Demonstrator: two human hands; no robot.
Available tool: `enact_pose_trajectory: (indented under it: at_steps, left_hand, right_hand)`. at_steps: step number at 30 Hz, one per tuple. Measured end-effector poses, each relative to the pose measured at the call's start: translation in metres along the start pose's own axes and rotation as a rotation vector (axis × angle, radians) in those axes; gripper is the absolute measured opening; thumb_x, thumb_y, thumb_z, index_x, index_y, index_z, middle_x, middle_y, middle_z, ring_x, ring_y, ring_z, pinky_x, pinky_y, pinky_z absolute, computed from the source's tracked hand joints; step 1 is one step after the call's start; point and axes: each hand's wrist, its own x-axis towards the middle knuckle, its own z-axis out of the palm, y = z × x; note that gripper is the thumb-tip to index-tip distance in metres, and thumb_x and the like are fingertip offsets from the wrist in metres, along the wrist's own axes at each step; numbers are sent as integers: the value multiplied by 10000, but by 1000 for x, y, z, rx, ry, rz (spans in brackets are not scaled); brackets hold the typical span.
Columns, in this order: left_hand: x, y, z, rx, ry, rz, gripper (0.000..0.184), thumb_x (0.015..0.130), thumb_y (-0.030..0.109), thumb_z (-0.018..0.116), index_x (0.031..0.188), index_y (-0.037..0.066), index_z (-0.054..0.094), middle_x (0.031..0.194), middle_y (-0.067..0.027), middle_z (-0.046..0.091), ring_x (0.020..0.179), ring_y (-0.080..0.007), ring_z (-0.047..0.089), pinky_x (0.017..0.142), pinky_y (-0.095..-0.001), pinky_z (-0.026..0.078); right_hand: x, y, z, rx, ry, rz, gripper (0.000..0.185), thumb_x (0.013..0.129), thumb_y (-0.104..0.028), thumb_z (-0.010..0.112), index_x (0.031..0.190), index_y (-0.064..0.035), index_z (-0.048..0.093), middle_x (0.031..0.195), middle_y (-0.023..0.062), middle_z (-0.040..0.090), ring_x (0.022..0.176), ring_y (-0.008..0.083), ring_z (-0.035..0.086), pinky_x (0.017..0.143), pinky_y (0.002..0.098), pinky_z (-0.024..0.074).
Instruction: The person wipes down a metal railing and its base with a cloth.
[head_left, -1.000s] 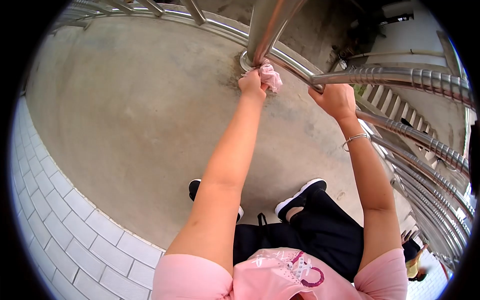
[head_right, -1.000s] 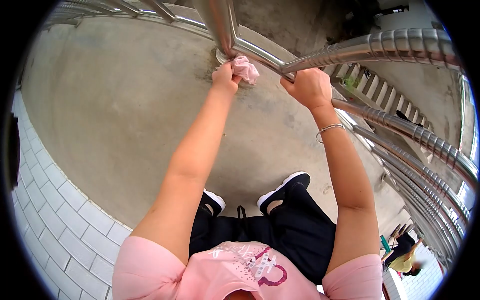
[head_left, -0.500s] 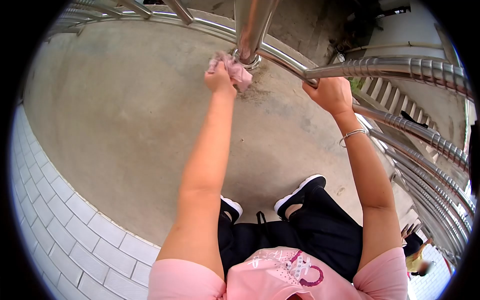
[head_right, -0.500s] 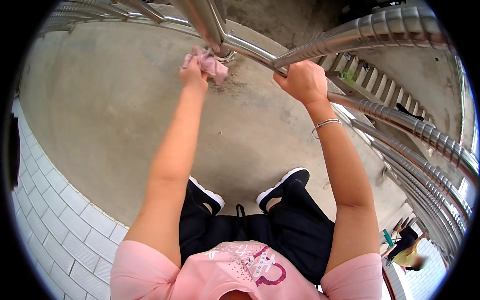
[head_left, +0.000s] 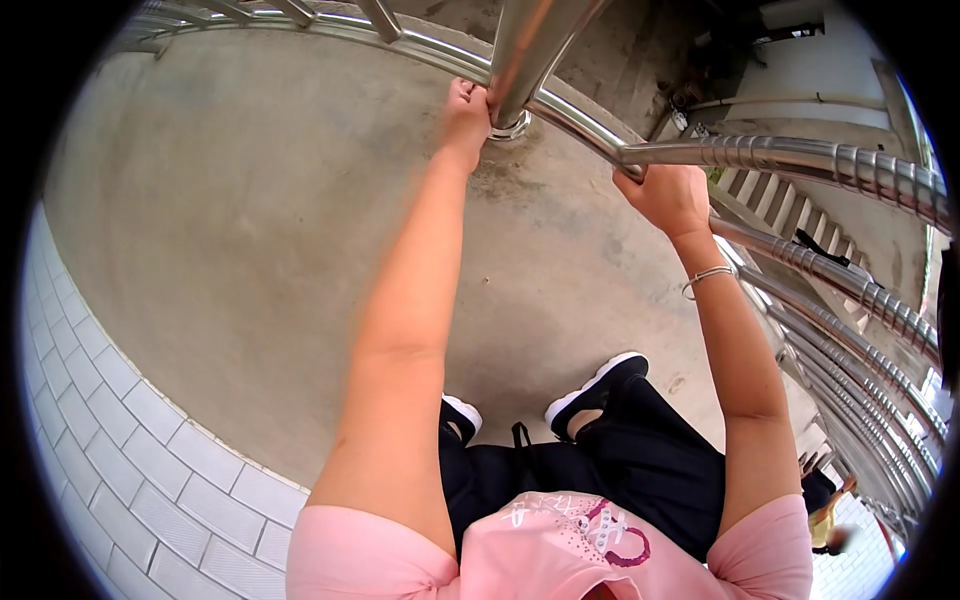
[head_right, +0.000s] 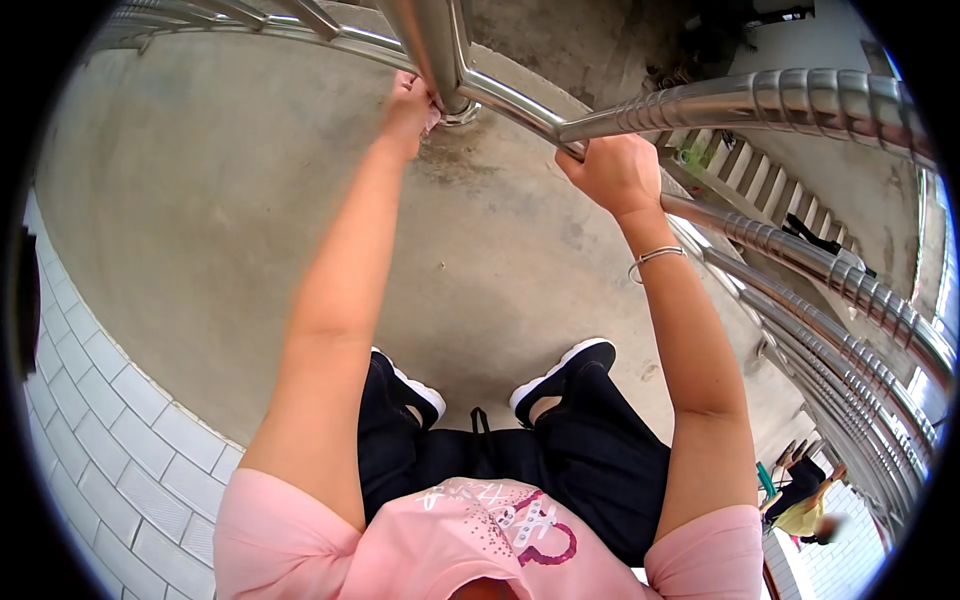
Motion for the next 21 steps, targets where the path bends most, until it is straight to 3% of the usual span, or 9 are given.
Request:
enact_pose_trajectory:
  at_steps: [4,6,10,12,16,18,21]
  left_hand:
    - [14,-30,-3,67,95,106,110,922,184,494,964,104,430,709,-3,494,533,-68,448,429,-224,347]
    - [21,-49,-8,122,157,287,113,917,151,482,976,71,428,735,-29,502,534,-82,470,431,-244,385]
    - [14,-60,-13,355,228,315,144,881,103,485,992,33,425,764,-65,522,541,-111,515,437,-264,423]
    - [8,-65,-8,541,396,411,180,838,75,485,991,14,413,752,-87,538,535,-142,548,420,-281,432]
    - [1,-62,1,508,437,338,208,812,82,497,986,10,409,735,-102,551,505,-175,564,403,-308,440]
    - [-11,-57,5,497,400,163,261,848,141,505,1040,-19,431,1005,-245,569,944,-430,555,785,-504,427]
    - [-27,-51,6,521,362,144,283,846,137,516,1063,-18,423,1023,-244,567,951,-434,549,793,-500,430]
  right_hand:
    - [1,0,1,-15,-26,17,352,764,-403,644,696,-57,655,654,142,613,613,332,596,598,415,487]
    - [1,0,0,-19,-27,16,350,764,-402,646,706,-58,655,661,146,615,620,336,598,604,417,490]
    - [1,-1,-1,-16,-42,44,351,761,-401,649,710,-54,656,682,153,623,638,342,605,620,418,497]
    - [1,-2,-3,-20,-53,47,350,761,-399,648,711,-53,656,687,154,625,644,342,608,623,417,498]
    - [1,-2,-2,-20,-44,46,371,752,-398,641,671,-36,654,663,156,624,637,329,618,617,407,505]
    - [1,-2,-1,-16,-10,34,393,742,-400,637,633,-23,654,632,158,620,625,320,626,607,398,512]
    - [0,-2,-1,-17,2,31,398,745,-403,633,630,-22,656,625,158,618,624,316,627,605,397,513]
